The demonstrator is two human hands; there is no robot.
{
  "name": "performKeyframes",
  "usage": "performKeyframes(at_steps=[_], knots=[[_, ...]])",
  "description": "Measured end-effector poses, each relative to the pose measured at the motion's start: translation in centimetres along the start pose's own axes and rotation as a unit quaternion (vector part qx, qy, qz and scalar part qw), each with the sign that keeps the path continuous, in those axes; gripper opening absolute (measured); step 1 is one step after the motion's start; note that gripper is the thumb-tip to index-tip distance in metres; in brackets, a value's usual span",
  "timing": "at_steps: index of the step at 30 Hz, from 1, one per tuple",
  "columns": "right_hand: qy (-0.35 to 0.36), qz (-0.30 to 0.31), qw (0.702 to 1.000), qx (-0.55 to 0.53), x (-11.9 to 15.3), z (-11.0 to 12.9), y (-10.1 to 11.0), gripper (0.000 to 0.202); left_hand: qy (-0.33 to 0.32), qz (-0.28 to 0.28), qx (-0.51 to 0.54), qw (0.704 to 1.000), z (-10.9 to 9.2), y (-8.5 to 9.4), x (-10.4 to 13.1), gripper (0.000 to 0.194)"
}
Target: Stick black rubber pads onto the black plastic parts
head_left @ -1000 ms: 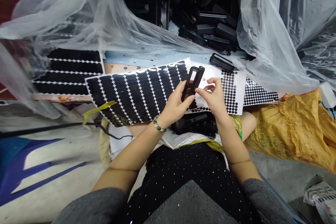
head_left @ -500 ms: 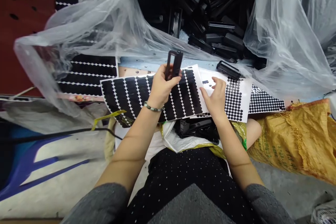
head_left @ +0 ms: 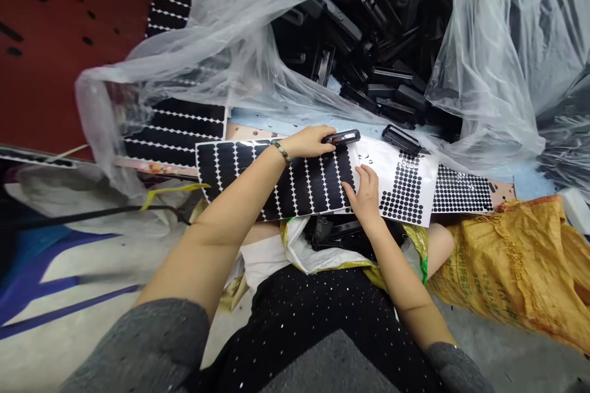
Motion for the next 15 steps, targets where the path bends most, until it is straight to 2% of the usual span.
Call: performKeyframes(at_steps=[2, 8, 13, 15], knots=[[0.011, -0.013, 1.0, 0.004, 0.0, 0.0, -0.1, 0.037, 0.002, 0.017, -0.014, 1.0, 0.1, 0.3, 0.0, 0.035], [0.022, -0.015, 0.999, -0.031, 0.0, -0.2, -0.2, 0.041, -0.04, -0.032, 0.001, 0.999, -0.8, 2.1, 1.1, 0.034], [-0.006, 0.048, 0.997, -0.067, 0.1, 0.4, 0.1, 0.043, 0.0, -0.013, 0.12, 0.993, -1.8, 3.9, 2.6, 0.027], [-0.016, 0.055, 0.994, -0.091, -0.1, 1.2, 0.6, 0.05, 0.006, -0.038, 0.178, 0.983, -2.5, 4.8, 3.3, 0.027]])
Point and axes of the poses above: each hand's wrist, its own x-axis away from the middle knuckle, its own y-axis out of the back of the hand, z = x × y, the point moved 3 cm from there along -x, towards the middle knuckle, and after that the axes turned 11 degrees about -y, right-handed, at the moved point
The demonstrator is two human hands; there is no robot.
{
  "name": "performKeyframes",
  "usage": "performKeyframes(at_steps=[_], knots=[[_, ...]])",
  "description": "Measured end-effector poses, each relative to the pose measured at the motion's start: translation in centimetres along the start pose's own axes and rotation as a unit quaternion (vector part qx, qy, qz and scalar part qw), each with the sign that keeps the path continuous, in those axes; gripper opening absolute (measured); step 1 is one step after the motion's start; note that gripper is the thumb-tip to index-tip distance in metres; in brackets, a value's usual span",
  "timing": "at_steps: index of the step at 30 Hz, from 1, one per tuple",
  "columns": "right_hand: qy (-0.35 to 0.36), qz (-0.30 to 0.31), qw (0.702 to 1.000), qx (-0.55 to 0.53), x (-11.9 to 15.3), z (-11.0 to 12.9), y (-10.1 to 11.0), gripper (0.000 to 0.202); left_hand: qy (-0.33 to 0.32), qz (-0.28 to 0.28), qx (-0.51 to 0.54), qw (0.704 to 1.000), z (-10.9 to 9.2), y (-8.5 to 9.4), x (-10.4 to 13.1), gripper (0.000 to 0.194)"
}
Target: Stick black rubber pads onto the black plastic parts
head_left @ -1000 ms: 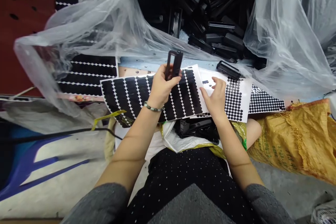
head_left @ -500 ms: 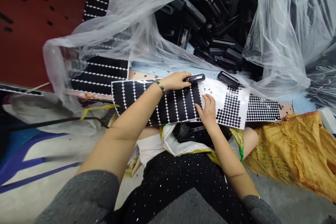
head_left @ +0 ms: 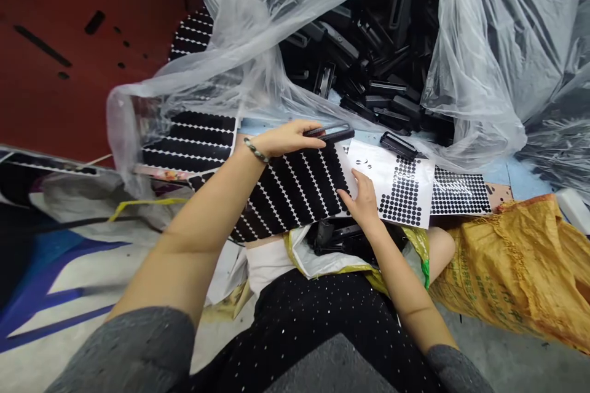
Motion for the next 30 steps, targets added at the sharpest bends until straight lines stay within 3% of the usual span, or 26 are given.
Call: performKeyframes(at_steps=[3, 6, 10, 15, 18, 20, 26, 30], knots=[[-0.022, -0.01, 0.999, -0.043, -0.7, 1.8, 0.6, 0.068, -0.009, -0.078, 0.076, 0.994, -1.5, 1.1, 1.0, 0.027], [-0.041, 0.03, 0.994, -0.097, -1.8, 3.9, 0.5, 0.076, 0.004, -0.142, 0.147, 0.979, -2.7, 2.0, 2.1, 0.028], [-0.086, 0.089, 0.976, -0.178, -2.6, 5.9, 0.1, 0.058, 0.015, -0.18, 0.173, 0.968, -3.9, 3.0, 3.4, 0.031], [-0.112, 0.088, 0.961, -0.237, -2.6, 6.6, 0.9, 0.046, -0.021, -0.102, 0.097, 0.99, -4.3, 3.7, 4.4, 0.037], [-0.093, 0.073, 0.962, -0.246, -2.5, 6.6, 1.6, 0.051, -0.02, -0.014, 0.012, 1.0, -4.5, 3.5, 4.7, 0.029], [-0.094, 0.083, 0.954, -0.273, -2.4, 6.6, 1.8, 0.058, -0.018, 0.016, -0.033, 0.999, -5.2, 3.3, 5.2, 0.026], [-0.121, 0.143, 0.919, -0.348, -2.0, 6.9, 2.3, 0.06, 0.011, 0.015, -0.061, 0.998, -8.2, 3.3, 7.7, 0.027], [-0.169, 0.138, 0.902, -0.373, -2.2, 5.6, 1.9, 0.049, 0.006, -0.017, -0.07, 0.997, -7.1, 3.8, 8.6, 0.024]])
Point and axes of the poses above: each hand's wrist, its own x-axis away from the middle knuckle, its own y-axis out of the back of the hand, z = x × y, the point moved 3 cm from there along -x, towards the middle knuckle, and after that the axes turned 11 degrees about -y, right-handed, at the moved point
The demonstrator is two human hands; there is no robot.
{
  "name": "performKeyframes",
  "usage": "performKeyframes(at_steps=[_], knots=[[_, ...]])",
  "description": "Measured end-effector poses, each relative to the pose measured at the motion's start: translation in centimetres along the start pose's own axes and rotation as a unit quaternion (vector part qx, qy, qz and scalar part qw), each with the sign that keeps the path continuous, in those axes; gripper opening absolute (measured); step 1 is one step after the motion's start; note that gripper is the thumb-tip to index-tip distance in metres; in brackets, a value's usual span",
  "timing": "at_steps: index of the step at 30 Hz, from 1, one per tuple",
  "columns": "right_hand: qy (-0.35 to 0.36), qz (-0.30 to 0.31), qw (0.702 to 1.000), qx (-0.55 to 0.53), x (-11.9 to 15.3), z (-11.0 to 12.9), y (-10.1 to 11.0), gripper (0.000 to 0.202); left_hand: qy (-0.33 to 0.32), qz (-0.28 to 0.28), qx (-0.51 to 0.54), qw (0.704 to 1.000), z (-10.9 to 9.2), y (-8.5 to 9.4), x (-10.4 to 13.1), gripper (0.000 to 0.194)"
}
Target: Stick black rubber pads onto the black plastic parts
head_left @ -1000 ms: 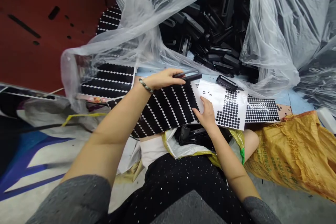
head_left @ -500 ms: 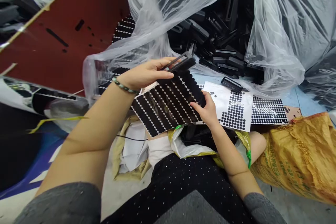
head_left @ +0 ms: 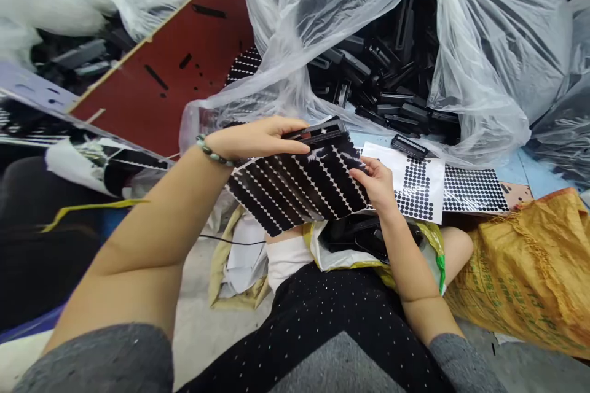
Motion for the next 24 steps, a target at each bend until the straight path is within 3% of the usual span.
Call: performKeyframes(at_steps=[3, 6, 9, 12, 17, 21, 24], knots=[[-0.034, -0.037, 0.995, 0.086, -1.8, -1.5, 0.7, 0.041, 0.003, -0.132, 0.041, 0.99, 1.9, -1.0, -0.4, 0.019], [-0.039, -0.099, 0.976, 0.191, -4.2, -2.5, 1.3, 0.039, 0.026, -0.235, 0.239, 0.942, 3.5, -5.2, -1.8, 0.015], [-0.025, -0.133, 0.967, 0.217, -5.8, -2.7, 1.8, 0.042, 0.145, -0.249, 0.385, 0.877, 5.6, -11.1, -3.5, 0.008], [-0.011, -0.154, 0.954, 0.259, -5.0, -2.9, 2.9, 0.046, 0.188, -0.26, 0.405, 0.856, 7.3, -14.6, -4.6, 0.014], [-0.049, -0.171, 0.911, 0.371, -2.1, -4.5, 4.5, 0.062, 0.171, -0.263, 0.422, 0.851, 7.8, -16.0, -4.8, 0.014], [0.017, -0.193, 0.917, 0.35, -1.4, -5.1, 5.0, 0.049, 0.15, -0.201, 0.448, 0.858, 6.6, -17.5, -5.0, 0.013], [0.06, -0.203, 0.92, 0.331, -0.9, -5.5, 5.9, 0.023, 0.172, -0.16, 0.469, 0.851, 6.5, -18.3, -5.4, 0.018]])
Point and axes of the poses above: each hand's wrist, its own x-axis away from the middle knuckle, its own y-axis out of the back of the hand, z = x × y, the point moved 3 cm from there along -x, towards the middle knuckle, and after that the axes turned 11 degrees about -y, right-handed, at the moved point
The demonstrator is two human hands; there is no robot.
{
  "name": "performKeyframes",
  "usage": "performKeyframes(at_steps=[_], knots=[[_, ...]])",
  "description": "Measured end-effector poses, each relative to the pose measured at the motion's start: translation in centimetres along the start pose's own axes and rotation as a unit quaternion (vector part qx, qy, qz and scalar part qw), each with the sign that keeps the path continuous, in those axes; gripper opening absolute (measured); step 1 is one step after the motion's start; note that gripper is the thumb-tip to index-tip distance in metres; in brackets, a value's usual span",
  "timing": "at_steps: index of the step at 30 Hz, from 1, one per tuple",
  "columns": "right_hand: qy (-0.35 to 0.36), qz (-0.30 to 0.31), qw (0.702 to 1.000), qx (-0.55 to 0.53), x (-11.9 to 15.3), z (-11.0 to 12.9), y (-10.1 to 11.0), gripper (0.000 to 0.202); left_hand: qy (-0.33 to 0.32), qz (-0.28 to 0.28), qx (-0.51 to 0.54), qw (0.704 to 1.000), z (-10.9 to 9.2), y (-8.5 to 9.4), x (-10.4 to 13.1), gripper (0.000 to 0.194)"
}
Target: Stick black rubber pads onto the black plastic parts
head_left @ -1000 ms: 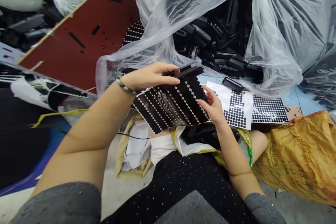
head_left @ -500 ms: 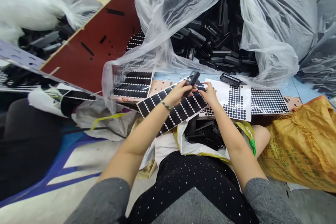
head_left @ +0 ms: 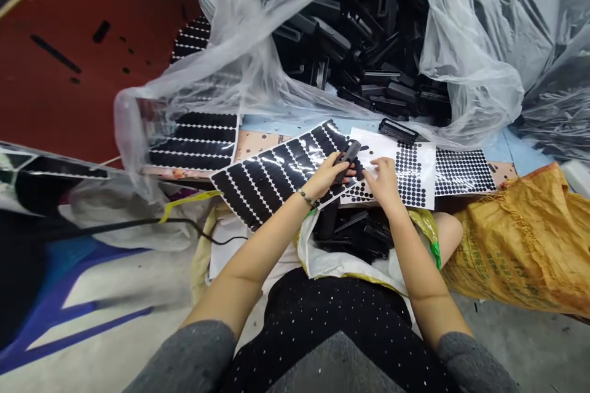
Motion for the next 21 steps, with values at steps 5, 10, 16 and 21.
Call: performKeyframes(at_steps=[5, 10, 16, 21], knots=[[-0.011, 0.021, 1.0, 0.01, 0.9, -0.5, 0.6, 0.009, 0.014, 0.023, -0.001, 1.0, 0.1, 0.5, -0.9, 0.021], [-0.013, 0.051, 0.995, -0.088, 1.3, 1.3, 2.0, 0.015, 0.02, 0.026, -0.01, 0.999, -0.5, 0.9, -0.3, 0.023], [-0.028, 0.116, 0.963, -0.243, 1.2, 4.1, 4.3, 0.033, 0.003, 0.101, -0.024, 0.995, -2.1, 0.5, 2.8, 0.034], [0.006, 0.105, 0.972, -0.212, 1.7, 5.6, 4.6, 0.037, -0.025, 0.122, -0.053, 0.991, -2.9, 0.2, 4.1, 0.038]])
Point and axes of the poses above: each hand's wrist, its own x-axis away from the middle knuckle, its own y-axis out of the back of the hand, z = x × y, the point moved 3 cm from there along -x, towards the middle knuckle, and after that the axes turned 11 degrees about -y, right-handed, at the moved point
